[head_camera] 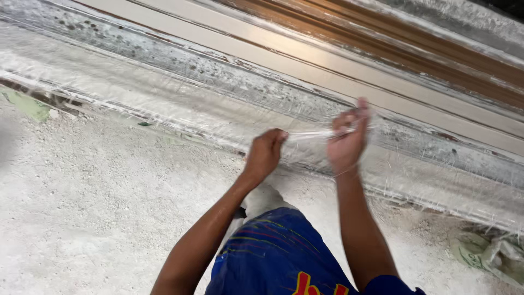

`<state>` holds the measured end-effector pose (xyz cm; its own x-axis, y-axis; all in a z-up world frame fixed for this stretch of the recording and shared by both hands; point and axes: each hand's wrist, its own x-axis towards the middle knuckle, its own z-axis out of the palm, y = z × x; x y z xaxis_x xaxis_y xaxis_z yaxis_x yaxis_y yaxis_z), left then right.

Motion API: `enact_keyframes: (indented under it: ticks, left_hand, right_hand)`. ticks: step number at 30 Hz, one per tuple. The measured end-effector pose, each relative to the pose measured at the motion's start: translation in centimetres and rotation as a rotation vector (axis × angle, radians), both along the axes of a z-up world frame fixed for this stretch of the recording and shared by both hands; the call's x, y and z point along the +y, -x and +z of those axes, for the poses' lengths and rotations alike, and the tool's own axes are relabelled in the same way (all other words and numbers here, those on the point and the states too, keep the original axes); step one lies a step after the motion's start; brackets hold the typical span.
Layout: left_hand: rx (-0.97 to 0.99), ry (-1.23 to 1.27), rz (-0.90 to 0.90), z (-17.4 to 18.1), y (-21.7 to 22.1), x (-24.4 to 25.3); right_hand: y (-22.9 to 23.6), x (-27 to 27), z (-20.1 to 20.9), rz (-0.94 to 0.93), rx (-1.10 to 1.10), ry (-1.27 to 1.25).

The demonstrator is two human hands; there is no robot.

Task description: The person retrieves a white fibrous mat from a bucket of water, lays it over a rectangular mold, and smooths it into place. They then use a small trowel to press the mat into the mold and finish by smoothing the surface with their hands.

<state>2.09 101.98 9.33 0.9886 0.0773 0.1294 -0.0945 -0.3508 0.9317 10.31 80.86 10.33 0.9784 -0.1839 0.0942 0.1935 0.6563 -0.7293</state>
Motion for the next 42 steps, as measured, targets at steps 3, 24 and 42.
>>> enact_keyframes:
  ticks: [3,24,42]
  left_hand:
    - [-0.205,-0.288,0.129,-1.6,-2.2,5.3]
    - [0.215,-0.049,-0.200,-0.1,-3.6,15.9]
    - [0.045,-0.997,0.186,-6.2,-8.7,39.6]
  right_hand:
    - [-3.7,-4.3,3.9,-0.114,-0.225,0.109]
    - [-0.4,23.1,-2.2,0.153,0.196,-0.108]
    - [-4.9,27.0,2.2,-0.311,0.082,0.159]
